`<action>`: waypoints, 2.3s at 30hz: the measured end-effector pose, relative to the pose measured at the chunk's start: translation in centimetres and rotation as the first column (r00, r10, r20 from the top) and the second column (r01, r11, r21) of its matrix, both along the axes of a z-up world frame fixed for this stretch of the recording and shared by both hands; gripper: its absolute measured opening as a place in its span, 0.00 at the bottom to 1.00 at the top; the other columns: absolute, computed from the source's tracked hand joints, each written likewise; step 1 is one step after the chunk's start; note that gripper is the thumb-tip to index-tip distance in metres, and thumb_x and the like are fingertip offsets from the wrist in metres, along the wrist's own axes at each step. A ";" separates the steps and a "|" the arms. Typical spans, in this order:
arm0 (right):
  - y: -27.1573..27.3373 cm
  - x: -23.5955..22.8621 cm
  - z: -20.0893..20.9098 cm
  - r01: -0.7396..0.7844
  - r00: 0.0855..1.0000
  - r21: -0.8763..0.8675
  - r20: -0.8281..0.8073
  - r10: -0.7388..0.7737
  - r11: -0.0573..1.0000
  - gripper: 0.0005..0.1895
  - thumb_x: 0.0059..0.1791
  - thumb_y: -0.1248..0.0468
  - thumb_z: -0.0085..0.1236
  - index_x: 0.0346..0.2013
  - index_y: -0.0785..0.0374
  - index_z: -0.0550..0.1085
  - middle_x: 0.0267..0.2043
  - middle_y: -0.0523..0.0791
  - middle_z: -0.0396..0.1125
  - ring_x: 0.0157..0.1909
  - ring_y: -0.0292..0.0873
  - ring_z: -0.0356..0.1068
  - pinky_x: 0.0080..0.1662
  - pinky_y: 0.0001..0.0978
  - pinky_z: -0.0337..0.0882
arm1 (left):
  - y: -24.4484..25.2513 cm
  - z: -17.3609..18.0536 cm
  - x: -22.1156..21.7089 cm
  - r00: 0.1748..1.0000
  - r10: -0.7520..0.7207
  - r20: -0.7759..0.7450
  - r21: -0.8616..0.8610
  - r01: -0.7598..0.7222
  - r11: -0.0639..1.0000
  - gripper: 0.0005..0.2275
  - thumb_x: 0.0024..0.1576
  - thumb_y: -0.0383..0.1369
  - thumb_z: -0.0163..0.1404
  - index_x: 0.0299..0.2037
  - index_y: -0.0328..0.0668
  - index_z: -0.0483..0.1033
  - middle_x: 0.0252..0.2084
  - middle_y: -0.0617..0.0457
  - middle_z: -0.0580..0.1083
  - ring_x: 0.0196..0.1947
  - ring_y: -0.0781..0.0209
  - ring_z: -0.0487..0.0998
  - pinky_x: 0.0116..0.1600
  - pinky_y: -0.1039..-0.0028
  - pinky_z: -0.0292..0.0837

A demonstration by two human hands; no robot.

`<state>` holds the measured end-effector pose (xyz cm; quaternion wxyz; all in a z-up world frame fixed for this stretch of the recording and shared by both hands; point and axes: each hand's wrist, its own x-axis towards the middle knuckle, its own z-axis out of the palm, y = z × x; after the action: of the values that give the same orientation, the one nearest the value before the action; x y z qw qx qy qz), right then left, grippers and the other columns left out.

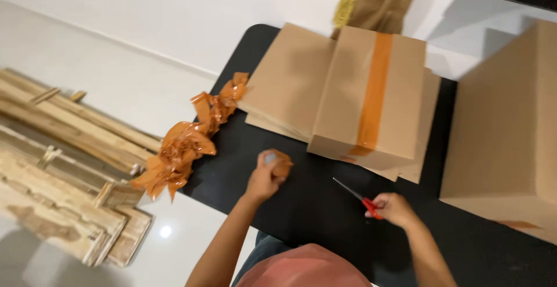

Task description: The person folds and tapes cardboard boxes using a roll of tape and scissors on a table.

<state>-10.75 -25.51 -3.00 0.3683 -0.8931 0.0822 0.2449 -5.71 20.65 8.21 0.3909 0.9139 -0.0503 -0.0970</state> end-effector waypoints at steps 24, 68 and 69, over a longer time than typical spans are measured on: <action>0.1 -6.0 7.9 -0.018 0.820 -0.691 -0.423 -0.385 0.722 0.17 0.56 0.63 0.54 0.61 0.53 0.76 0.59 0.47 0.76 0.59 0.46 0.79 0.54 0.38 0.80 | 5.9 -5.1 4.5 0.958 -0.078 0.276 0.774 -0.173 0.609 0.47 0.52 0.47 0.61 0.80 0.64 0.42 0.77 0.43 0.54 0.60 0.40 0.67 0.54 0.53 0.70; 15.2 18.1 21.6 0.016 0.901 -0.533 0.374 0.219 0.846 0.41 0.61 0.38 0.19 0.82 0.61 0.43 0.86 0.50 0.31 0.86 0.51 0.26 0.78 0.55 0.23 | -13.5 8.8 13.4 0.875 -0.378 0.301 0.305 0.287 0.908 0.36 0.64 0.54 0.40 0.80 0.46 0.50 0.83 0.45 0.47 0.82 0.42 0.42 0.76 0.44 0.54; 15.1 18.5 21.9 -0.008 0.919 -0.555 0.324 0.225 0.832 0.43 0.60 0.35 0.16 0.82 0.60 0.42 0.86 0.49 0.29 0.86 0.49 0.25 0.78 0.55 0.22 | -13.5 8.9 13.4 0.868 -0.398 0.297 0.313 0.305 0.899 0.36 0.64 0.54 0.40 0.80 0.45 0.51 0.83 0.44 0.47 0.82 0.42 0.42 0.75 0.45 0.56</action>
<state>7.71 -10.41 18.87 0.0930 -0.9938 0.0205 0.0581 7.72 7.16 17.11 0.2295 0.9340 -0.2737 -0.0067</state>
